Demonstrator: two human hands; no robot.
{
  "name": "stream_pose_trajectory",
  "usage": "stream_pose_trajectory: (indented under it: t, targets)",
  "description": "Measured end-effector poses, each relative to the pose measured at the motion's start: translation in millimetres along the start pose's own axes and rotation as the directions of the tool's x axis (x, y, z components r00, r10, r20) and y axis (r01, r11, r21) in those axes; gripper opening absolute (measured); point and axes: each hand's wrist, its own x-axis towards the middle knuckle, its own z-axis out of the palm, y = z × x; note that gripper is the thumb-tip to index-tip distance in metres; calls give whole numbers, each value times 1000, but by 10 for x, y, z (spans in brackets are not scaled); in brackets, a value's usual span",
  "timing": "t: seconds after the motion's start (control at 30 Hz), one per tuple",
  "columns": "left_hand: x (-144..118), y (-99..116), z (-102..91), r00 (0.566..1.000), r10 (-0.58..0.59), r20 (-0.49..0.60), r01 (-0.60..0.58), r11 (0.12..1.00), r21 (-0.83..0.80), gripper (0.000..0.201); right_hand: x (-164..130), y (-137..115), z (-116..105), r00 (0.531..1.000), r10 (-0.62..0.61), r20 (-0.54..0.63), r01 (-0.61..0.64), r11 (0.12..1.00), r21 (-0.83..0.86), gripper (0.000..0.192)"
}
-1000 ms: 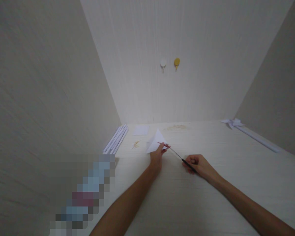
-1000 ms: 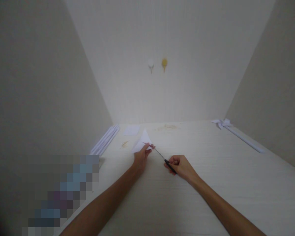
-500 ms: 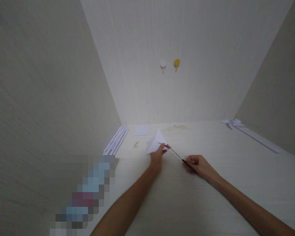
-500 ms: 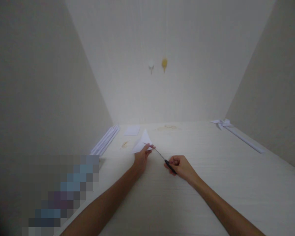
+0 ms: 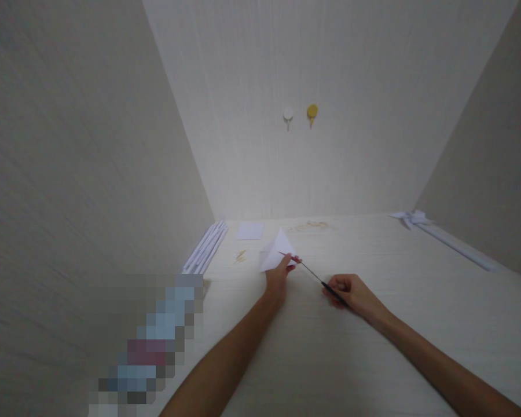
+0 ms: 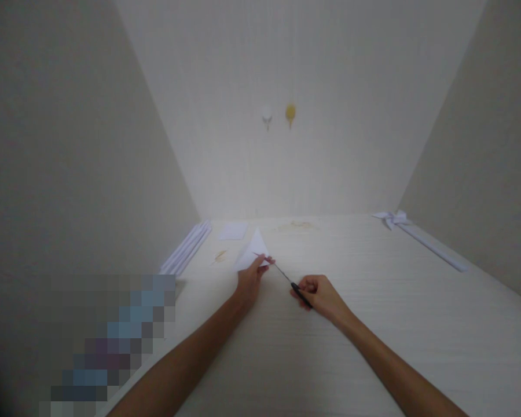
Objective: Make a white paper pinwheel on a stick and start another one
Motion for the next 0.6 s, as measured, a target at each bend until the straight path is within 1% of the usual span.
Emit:
stream_pose_trajectory:
  t: [0.13, 0.33, 0.6]
  targets:
    - [-13, 12, 7, 1000, 12, 13, -12, 1000, 3, 14, 6, 24, 0, 1000, -16, -2, 16, 1000, -3, 34]
    - [-14, 17, 14, 1000, 5, -3, -5, 1000, 13, 15, 1, 41, -15, 1000, -22, 4, 22, 1000, -11, 34]
    - [-1, 1, -1, 1000, 6, 20, -6, 1000, 22, 16, 3, 39, -10, 1000, -17, 11, 17, 1000, -6, 37]
